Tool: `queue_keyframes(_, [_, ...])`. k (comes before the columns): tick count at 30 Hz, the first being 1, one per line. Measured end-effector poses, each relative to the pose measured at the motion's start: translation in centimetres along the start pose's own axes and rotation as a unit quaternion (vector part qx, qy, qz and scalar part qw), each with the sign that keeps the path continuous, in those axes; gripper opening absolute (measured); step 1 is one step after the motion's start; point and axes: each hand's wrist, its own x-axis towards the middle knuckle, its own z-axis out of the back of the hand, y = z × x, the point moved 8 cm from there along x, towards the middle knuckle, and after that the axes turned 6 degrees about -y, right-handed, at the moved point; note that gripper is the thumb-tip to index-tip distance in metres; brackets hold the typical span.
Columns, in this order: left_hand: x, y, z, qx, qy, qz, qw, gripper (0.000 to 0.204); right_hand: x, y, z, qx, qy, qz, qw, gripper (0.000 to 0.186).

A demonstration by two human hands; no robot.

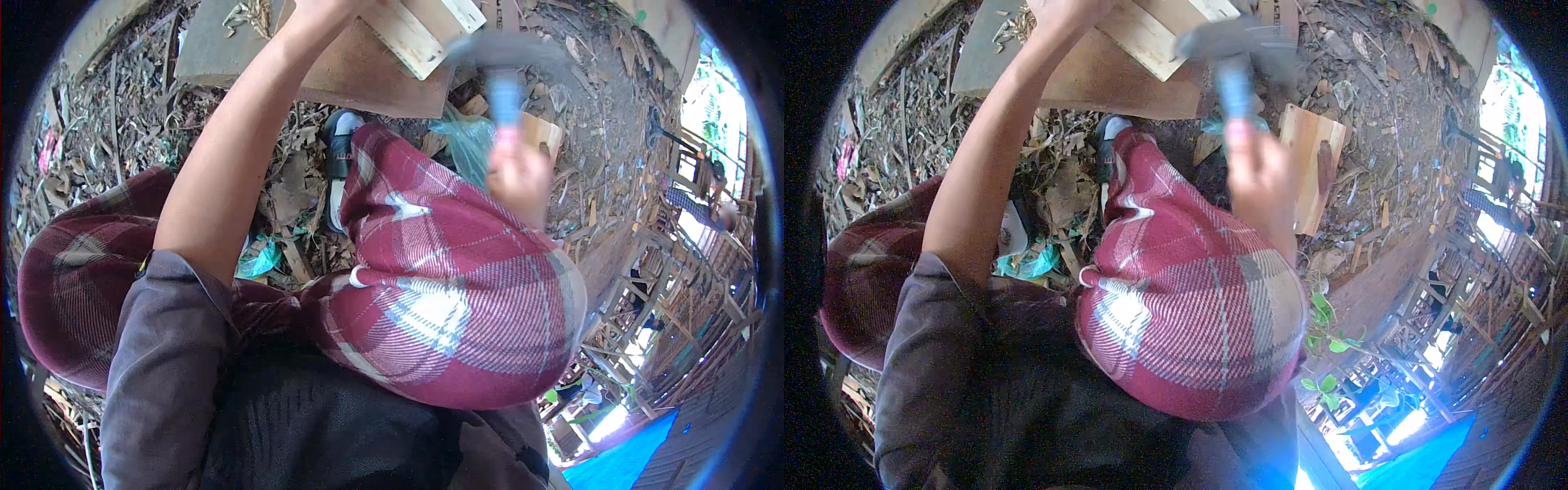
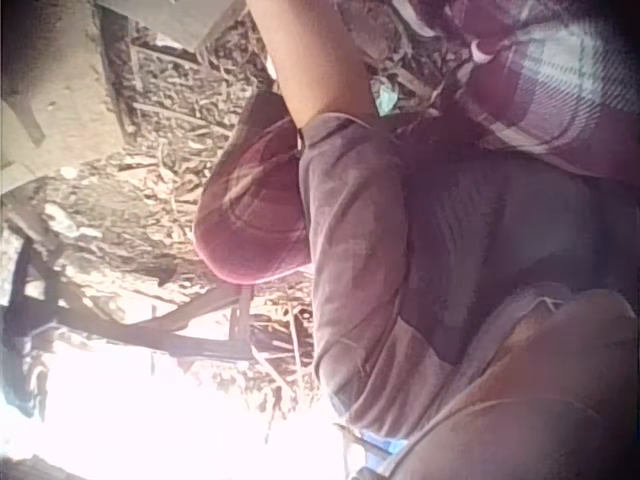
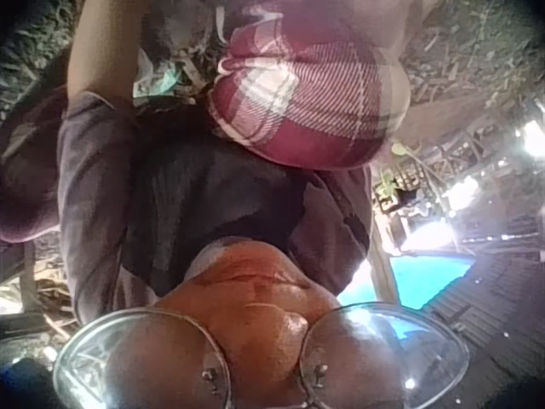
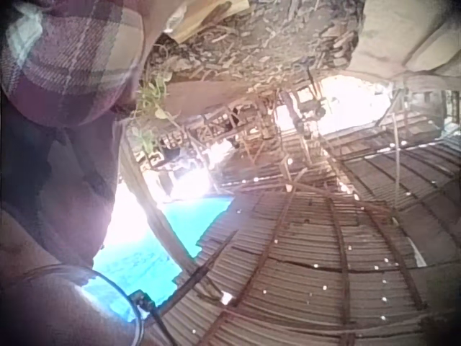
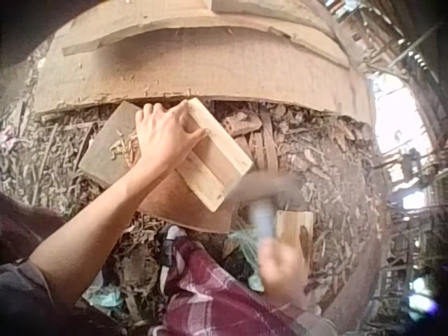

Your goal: Assemble a small wooden box using nails and a hammer.

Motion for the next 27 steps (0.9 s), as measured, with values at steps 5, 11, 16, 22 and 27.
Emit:
queue_keyframes(5, [-0.6,1.1,-0.5,0.012,0.018,0.018,1.000,0.061,-0.3,0.0,1.0,0.033,0.087,-0.151,0.984,0.043])
queue_keyframes(11, [-0.2,0.5,-0.1,-0.002,-0.008,0.003,1.000,0.060,-0.3,-0.1,-0.1,0.043,0.009,-0.079,0.996,0.043])
queue_keyframes(16, [-0.3,1.0,0.2,-0.004,-0.016,0.011,1.000,0.059,-0.3,0.0,1.8,0.048,0.078,-0.133,0.987,0.043])
queue_keyframes(22, [-0.3,0.5,-0.1,-0.024,-0.013,0.001,1.000,0.056,-1.8,-3.6,-2.5,0.103,0.006,-0.120,0.987,0.044])
queue_keyframes(27, [-0.3,1.1,0.4,-0.022,-0.028,-0.006,0.999,0.055,-1.5,-2.2,0.7,0.208,0.014,-0.182,0.961,0.044])
